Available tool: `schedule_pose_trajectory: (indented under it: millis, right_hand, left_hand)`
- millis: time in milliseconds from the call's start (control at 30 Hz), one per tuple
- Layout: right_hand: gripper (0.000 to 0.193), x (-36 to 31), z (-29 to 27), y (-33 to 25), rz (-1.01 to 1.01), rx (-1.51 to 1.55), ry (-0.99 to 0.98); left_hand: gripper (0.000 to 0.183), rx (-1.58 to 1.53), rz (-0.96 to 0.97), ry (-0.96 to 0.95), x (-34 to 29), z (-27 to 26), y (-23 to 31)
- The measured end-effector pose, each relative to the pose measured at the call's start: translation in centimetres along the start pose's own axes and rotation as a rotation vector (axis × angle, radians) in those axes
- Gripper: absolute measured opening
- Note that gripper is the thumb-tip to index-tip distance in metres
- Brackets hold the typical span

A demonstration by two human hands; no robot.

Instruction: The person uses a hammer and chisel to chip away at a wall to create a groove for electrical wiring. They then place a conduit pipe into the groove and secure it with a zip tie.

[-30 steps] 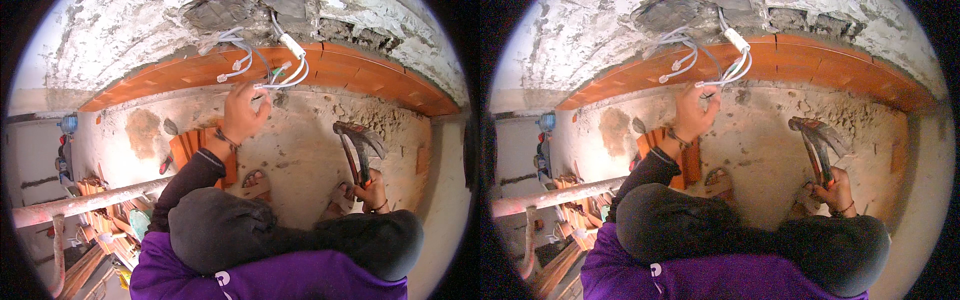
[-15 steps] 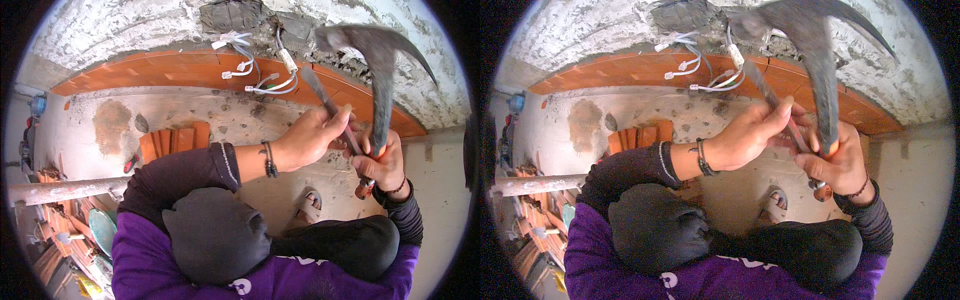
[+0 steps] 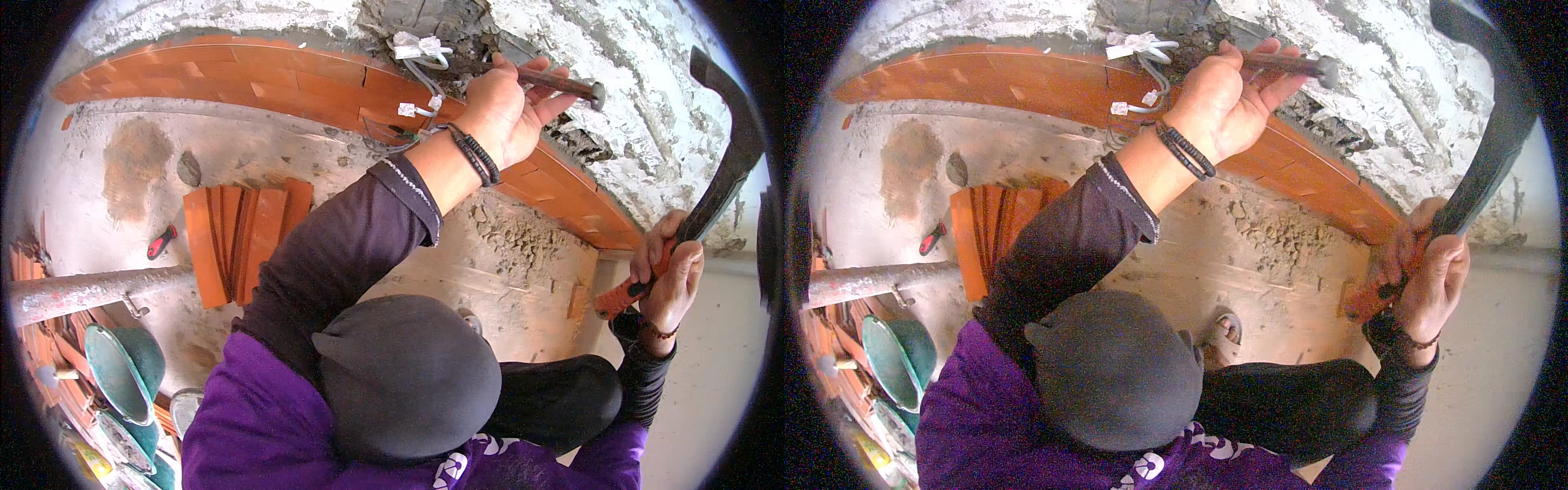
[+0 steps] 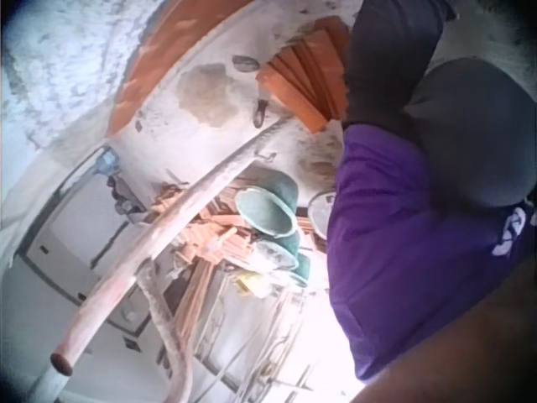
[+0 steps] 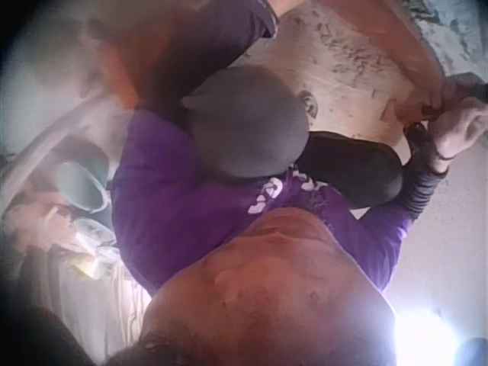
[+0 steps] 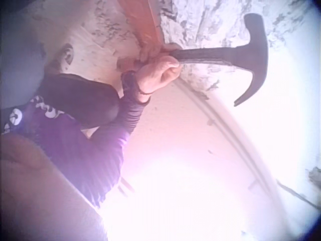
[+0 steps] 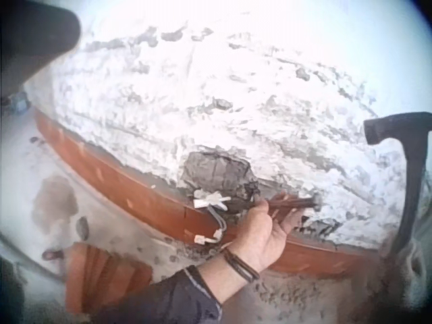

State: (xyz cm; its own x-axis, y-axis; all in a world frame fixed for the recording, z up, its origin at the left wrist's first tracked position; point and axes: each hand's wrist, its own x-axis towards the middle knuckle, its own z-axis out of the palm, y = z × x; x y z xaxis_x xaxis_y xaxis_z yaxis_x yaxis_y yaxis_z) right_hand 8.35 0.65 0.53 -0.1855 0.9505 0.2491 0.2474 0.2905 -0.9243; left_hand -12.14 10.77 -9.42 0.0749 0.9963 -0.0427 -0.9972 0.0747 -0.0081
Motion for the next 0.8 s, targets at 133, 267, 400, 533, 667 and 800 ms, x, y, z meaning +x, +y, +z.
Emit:
schedule_pose_trajectory:
  millis: [133,267,400,533,667,800]
  right_hand:
    - [0.048,-0.3,0.2,-0.3,-0.011,0.015,-0.019]
    - [0.047,-0.6,0.6,0.0,-0.057,0.081,0.038]
    - [0.050,-0.3,0.0,0.1,-0.080,0.112,0.053]
    - [0.049,0.0,-0.3,-0.2,-0.123,0.170,0.123]
    - [0.046,0.3,-0.8,-0.1,-0.275,0.289,0.047]
    - [0.039,-0.5,-0.3,4.7,-0.085,-0.067,0.016]
  left_hand:
    - [0.044,-0.002,0.027,-0.098,0.2,-0.4,-0.5]
    - [0.044,-0.048,0.036,-0.120,0.4,-0.7,-1.1]
    - [0.043,-0.092,0.013,-0.119,0.5,-0.8,-1.8]
    - [0.042,-0.109,0.054,-0.169,1.2,-1.3,-1.8]
    - [0.043,-0.169,0.031,-0.143,1.8,-0.8,-1.4]
    - [0.041,-0.224,0.034,-0.138,2.7,-0.4,-1.9]
